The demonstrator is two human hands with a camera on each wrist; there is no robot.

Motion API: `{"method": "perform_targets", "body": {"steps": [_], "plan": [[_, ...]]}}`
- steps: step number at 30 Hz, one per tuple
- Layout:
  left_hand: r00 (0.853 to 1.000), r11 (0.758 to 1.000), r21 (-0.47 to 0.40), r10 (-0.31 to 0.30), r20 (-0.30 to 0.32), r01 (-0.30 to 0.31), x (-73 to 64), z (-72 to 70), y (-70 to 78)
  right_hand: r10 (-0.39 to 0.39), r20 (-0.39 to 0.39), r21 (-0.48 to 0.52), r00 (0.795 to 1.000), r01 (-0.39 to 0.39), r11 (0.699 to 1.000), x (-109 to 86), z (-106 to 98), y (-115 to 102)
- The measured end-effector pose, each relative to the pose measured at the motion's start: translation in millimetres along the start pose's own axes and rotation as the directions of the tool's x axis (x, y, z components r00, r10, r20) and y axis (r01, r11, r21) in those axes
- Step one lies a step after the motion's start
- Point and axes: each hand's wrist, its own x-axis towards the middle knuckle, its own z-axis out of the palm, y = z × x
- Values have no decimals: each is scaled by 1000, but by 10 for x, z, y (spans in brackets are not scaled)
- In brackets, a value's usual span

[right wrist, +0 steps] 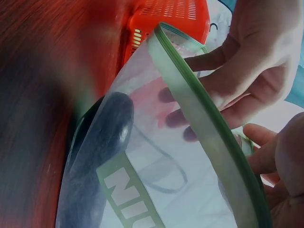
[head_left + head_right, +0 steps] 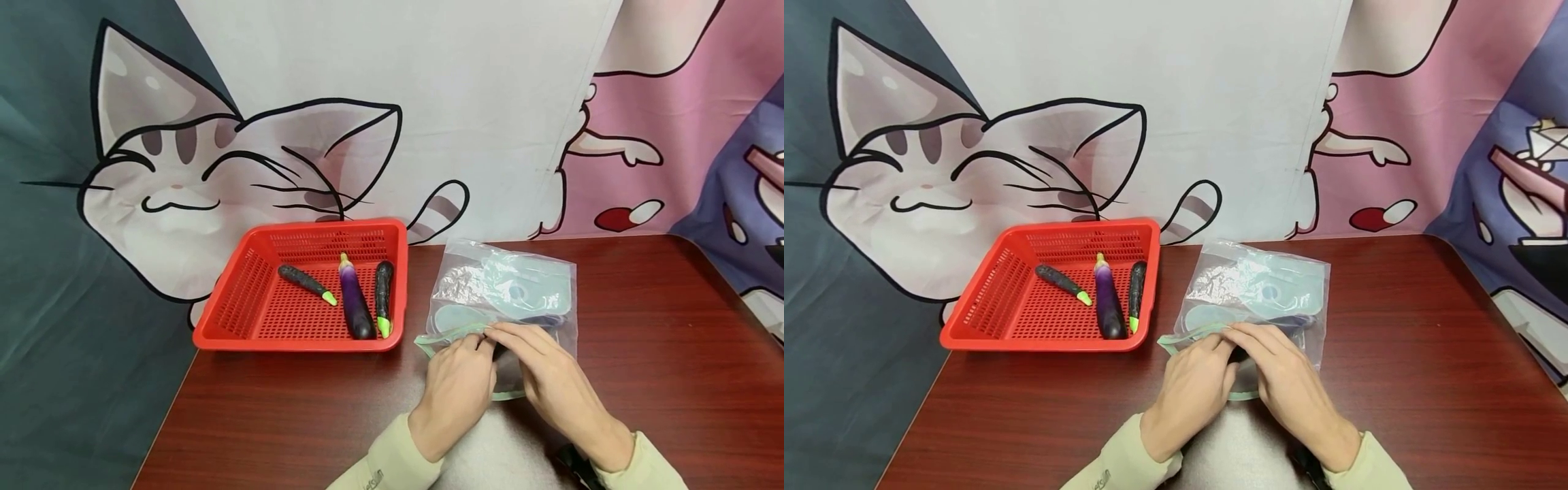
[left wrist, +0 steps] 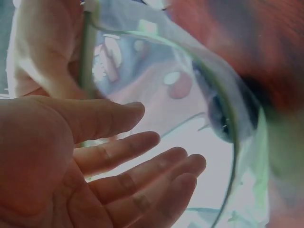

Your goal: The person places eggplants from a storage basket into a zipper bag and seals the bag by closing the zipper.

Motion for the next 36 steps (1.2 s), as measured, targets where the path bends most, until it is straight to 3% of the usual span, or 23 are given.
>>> {"method": "perform_targets", "body": {"steps": [6,12,19,28,36], "plan": [[1000,997,-74,-18,26,19,-60,-203,-16,7,6,-10,1000,-6,1000,-3,-9,1],[1000,991,-129,-19,-1,18,-100,-350,-57,11,9,-5,1000,-11,1000,-9,-2,4],[998,985,-167,-40,-55,31,-103,-427,-172,-2,-5,-1,1000,2,1000,4,11,2],[996,971,-224,-89,-32,80,-59,-487,-330,-11,-12,-10,1000,11,1000,-3,33,8],[988,957,-267,-138,-66,116,-22,-573,-502,-27,-38,0,999,27,1000,-4,54,25]]}}
